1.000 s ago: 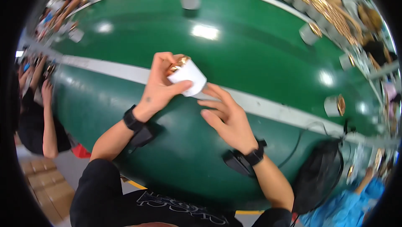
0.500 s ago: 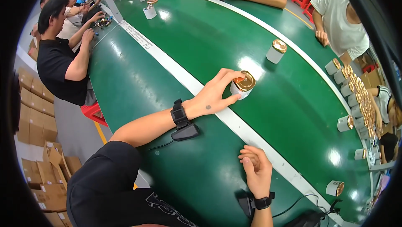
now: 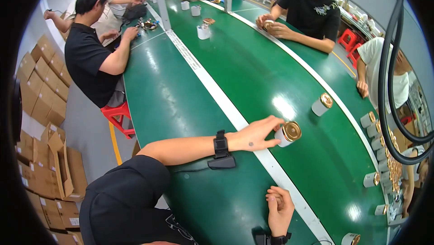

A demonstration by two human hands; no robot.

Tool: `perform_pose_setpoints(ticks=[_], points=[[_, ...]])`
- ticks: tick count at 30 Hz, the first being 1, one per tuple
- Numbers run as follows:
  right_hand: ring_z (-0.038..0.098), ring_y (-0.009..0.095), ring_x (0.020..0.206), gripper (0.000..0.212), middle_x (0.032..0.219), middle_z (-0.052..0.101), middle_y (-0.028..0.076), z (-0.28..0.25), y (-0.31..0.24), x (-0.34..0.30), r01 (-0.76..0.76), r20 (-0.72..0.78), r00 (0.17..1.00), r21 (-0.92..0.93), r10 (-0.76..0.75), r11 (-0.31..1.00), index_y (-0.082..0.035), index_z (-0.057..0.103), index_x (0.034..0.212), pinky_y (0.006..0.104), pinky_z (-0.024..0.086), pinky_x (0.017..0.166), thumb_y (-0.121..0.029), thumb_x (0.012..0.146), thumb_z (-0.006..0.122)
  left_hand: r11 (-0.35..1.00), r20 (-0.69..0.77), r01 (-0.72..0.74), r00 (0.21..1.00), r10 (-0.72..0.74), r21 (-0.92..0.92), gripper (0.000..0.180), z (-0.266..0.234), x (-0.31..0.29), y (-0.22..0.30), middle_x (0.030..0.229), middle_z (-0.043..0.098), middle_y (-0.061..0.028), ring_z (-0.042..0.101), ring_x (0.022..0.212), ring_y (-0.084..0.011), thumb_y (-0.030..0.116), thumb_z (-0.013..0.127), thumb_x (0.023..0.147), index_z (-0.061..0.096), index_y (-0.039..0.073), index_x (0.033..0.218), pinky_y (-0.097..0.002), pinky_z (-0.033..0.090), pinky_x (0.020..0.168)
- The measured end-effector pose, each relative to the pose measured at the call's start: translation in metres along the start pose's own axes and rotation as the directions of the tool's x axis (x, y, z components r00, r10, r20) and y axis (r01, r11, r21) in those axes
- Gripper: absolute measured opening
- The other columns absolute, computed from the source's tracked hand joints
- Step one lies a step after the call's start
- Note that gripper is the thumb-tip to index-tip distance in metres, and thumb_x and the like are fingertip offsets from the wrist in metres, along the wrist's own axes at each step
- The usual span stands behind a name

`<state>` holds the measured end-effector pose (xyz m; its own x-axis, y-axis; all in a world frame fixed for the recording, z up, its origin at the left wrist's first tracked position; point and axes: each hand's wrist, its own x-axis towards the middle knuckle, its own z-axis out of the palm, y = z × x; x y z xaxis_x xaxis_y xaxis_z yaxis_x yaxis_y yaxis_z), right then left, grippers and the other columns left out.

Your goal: The person picks up a white base and a gold-topped component, fits them together by hand, and places the assembled unit on the green conveyor belt, repeating this process for several units.

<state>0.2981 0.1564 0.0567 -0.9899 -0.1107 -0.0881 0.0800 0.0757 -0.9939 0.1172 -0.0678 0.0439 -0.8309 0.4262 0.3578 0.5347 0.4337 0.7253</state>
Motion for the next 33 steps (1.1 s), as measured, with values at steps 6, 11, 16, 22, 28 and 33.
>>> perform_pose_setpoints(ticks=[6, 11, 16, 22, 28, 33], points=[[0.063, 0.015, 0.087, 0.022, 0.102, 0.066, 0.011, 0.002, -0.004, -0.001, 0.008, -0.010, 1.000, -0.049, -0.009, 0.999, 0.005, 0.061, 0.118, 0.0284, 0.053, 0.079, -0.006, 0.099, 0.056, 0.997, 0.048, 0.020, 0.999, -0.016, -0.077, 0.037, -0.001, 0.002, 0.009, 0.104, 0.060, -0.0112, 0.062, 0.098, -0.0251, 0.018, 0.066, 0.093, 0.054, 0.005, 0.125, -0.0384, 0.051, 0.085], [0.063, 0.014, 0.086, 0.022, 0.102, 0.066, 0.010, 0.002, -0.005, 0.002, 0.001, -0.015, 1.000, -0.052, -0.001, 0.999, 0.005, 0.061, 0.119, 0.0282, 0.052, 0.079, -0.005, 0.099, 0.056, 0.985, 0.036, 0.162, 0.986, -0.160, -0.065, 0.018, -0.008, 0.001, 0.018, 0.083, 0.062, -0.0083, 0.064, 0.081, -0.0220, 0.017, 0.065, 0.094, 0.058, 0.005, 0.105, -0.0371, 0.051, 0.071], [0.063, 0.014, 0.086, 0.022, 0.101, 0.066, 0.010, 0.005, -0.008, 0.008, -0.015, -0.029, 0.999, -0.050, 0.013, 0.999, 0.005, 0.061, 0.118, 0.0277, 0.052, 0.078, -0.005, 0.099, 0.056, 0.976, -0.008, 0.114, 0.993, -0.117, -0.184, 0.016, 0.008, -0.008, 0.028, 0.074, 0.061, -0.0075, 0.062, 0.072, -0.0209, 0.016, 0.065, 0.094, 0.056, 0.004, 0.097, -0.0361, 0.049, 0.064], [0.062, 0.012, 0.087, 0.015, 0.100, 0.066, 0.008, -0.002, 0.004, 0.010, -0.039, -0.004, 0.999, -0.009, 0.039, 0.999, 0.003, 0.059, 0.110, 0.0258, 0.051, 0.079, -0.005, 0.098, 0.060, 0.885, 0.226, -0.017, 0.964, 0.137, -0.465, 0.014, 0.040, -0.057, 0.077, 0.084, 0.059, -0.0096, 0.061, 0.072, -0.0231, 0.016, 0.062, 0.096, 0.057, 0.003, 0.094, -0.0364, 0.048, 0.064], [0.057, 0.009, 0.086, 0.004, 0.093, 0.061, 0.003, 0.003, 0.002, 0.015, 0.010, 0.015, 1.000, -0.060, -0.009, 0.998, 0.000, 0.056, 0.099, 0.0244, 0.047, 0.079, -0.002, 0.097, 0.058, 0.892, 0.348, -0.010, 0.919, 0.186, -0.453, 0.014, 0.039, -0.064, 0.076, 0.091, 0.052, -0.0097, 0.060, 0.077, -0.0275, 0.015, 0.059, 0.099, 0.058, 0.001, 0.095, -0.0395, 0.048, 0.066], [0.055, 0.009, 0.087, 0.003, 0.094, 0.059, 0.002, 0.009, -0.004, 0.016, -0.007, -0.020, 1.000, -0.026, 0.007, 1.000, 0.000, 0.056, 0.098, 0.0243, 0.046, 0.081, -0.001, 0.097, 0.057, 0.876, 0.283, -0.042, 0.938, 0.201, -0.481, 0.014, 0.045, -0.066, 0.073, 0.091, 0.052, -0.0095, 0.059, 0.075, -0.0278, 0.016, 0.060, 0.097, 0.056, 0.002, 0.094, -0.0413, 0.047, 0.066]])
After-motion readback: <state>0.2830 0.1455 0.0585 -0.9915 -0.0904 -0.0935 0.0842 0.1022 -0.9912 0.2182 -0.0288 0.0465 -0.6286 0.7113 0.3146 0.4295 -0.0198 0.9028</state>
